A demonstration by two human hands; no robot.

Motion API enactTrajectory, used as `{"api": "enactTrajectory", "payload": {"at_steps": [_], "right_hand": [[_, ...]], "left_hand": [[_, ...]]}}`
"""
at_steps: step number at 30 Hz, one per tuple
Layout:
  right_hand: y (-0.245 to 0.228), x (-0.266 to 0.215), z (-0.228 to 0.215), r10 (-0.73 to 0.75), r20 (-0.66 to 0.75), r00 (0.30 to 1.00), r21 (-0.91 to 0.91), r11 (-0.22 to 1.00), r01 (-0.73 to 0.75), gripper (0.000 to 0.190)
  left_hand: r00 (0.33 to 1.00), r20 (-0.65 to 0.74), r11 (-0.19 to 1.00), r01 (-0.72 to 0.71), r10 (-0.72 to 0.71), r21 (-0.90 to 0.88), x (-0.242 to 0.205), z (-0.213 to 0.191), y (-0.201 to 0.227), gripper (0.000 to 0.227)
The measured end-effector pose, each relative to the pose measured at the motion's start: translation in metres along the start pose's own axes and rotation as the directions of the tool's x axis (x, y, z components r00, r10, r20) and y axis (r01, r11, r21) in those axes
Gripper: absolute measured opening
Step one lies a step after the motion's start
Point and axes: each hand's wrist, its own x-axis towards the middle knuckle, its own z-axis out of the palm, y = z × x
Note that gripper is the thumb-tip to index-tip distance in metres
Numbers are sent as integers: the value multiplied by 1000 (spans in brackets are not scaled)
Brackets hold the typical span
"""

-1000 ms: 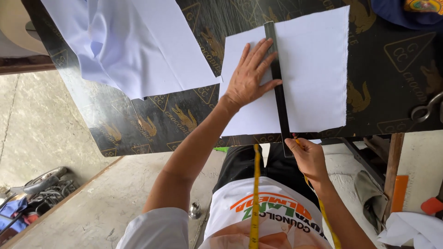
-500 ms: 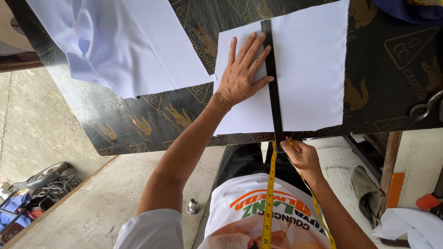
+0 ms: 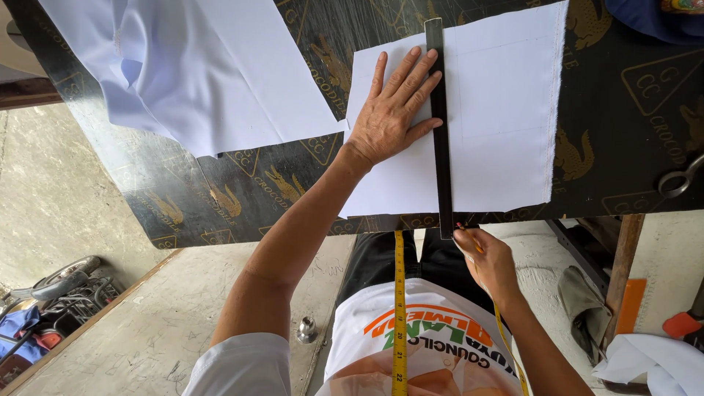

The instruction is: The person measures and marks a piece of white fabric on a table using a measuring tape, a ruler, and a pencil. They then use scissors to cut the fabric along the marked lines.

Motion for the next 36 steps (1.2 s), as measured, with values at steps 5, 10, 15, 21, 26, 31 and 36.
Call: {"api": "enactTrajectory", "payload": {"at_steps": [5, 10, 15, 21, 26, 31, 36], "right_hand": [[10, -10, -25, -76, -113, 991, 110, 990, 88, 33], [-34, 15, -55, -673, -258, 693, 56, 706, 706, 23], [-103, 30, -58, -708, -223, 670, -25, 691, 722, 15], [-130, 51, -48, -834, -156, 529, -237, 551, 800, 15], [-137, 54, -50, -821, -80, 566, -309, 560, 769, 18], [-142, 60, -50, -789, -37, 613, -307, 593, 744, 19], [-160, 90, -49, -867, -33, 497, -436, 460, 774, 16]], "left_hand": [[996, 93, 995, 1, -10, 99, -1, -4, 0, 80], [989, 148, 997, 0, -12, 79, 3, -10, 0, 89], [982, 187, 990, -5, -22, 144, 5, -13, 1, 91], [988, 156, 997, -2, -9, 74, 7, -17, 1, 89], [983, 184, 990, -9, -17, 140, 7, -16, 0, 90], [987, 159, 997, -1, -12, 80, 7, -17, -1, 88], [988, 154, 998, -7, -4, 70, 7, -20, -1, 88]]}}
